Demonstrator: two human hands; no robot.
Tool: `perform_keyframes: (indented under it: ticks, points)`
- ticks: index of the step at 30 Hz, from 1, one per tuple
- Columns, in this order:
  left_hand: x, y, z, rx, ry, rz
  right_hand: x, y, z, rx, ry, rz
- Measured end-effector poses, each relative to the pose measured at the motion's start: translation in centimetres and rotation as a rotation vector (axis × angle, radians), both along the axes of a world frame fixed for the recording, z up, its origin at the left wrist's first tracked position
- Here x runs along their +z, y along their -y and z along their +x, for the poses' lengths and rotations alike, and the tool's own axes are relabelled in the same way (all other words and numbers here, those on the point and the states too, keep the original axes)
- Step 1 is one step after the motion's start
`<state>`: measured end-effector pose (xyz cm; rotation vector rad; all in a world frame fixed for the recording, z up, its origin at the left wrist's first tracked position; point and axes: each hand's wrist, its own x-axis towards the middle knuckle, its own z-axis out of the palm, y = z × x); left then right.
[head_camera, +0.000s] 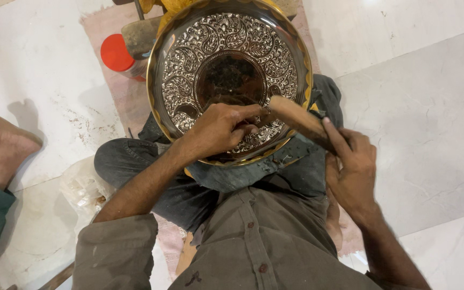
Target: The person sits cross-legged and uses a hammer and chisel to engrave intricate patterns onto a metal plate. They repeatedly strike the chisel to shape the design, occasionally adjusting the plate's position.
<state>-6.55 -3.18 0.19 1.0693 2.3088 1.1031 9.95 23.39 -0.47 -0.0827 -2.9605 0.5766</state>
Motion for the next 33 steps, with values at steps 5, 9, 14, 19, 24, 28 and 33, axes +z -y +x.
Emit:
perform_keyframes:
  ticks: [5,9,14,19,24,28,33]
  points:
    - [0.6,-0.1,0.0,0.002,0.018,-0.068,0.0,0.2,-0.7,-0.022,-0.014,-0.26]
    - [0.8,-0.4,-0.2,-0.006,0.023,0.01,-0.4,0.0,-0.9,-0.113,-0.022,-0.546]
    - [0.8,-0.5,-0.2,-0.001,0.014,-0.057,-0.4,0.1,-1.0,-0.086,0.005,-0.326]
    - [0.6,-0.4,-0.2,-0.009,0.039,-0.038,0.1,0.6,-1.3,-0.082,-0.075,-0.645]
    - [0.6,-0.3,-0.1,0.029,0.025,0.006,0.5,-0.3,-1.0,-0.029,-0.035,-0.104]
    - [0.7,0.0,0.3,0.062,0.009,0.003,0.1,-0.2,-0.8,-0.134,-0.027,-0.509]
    - [0.6,-0.1,0.5,0.073,0.024,0.005,0.1,0.3,-1.4,-0.012,-0.182,-0.768]
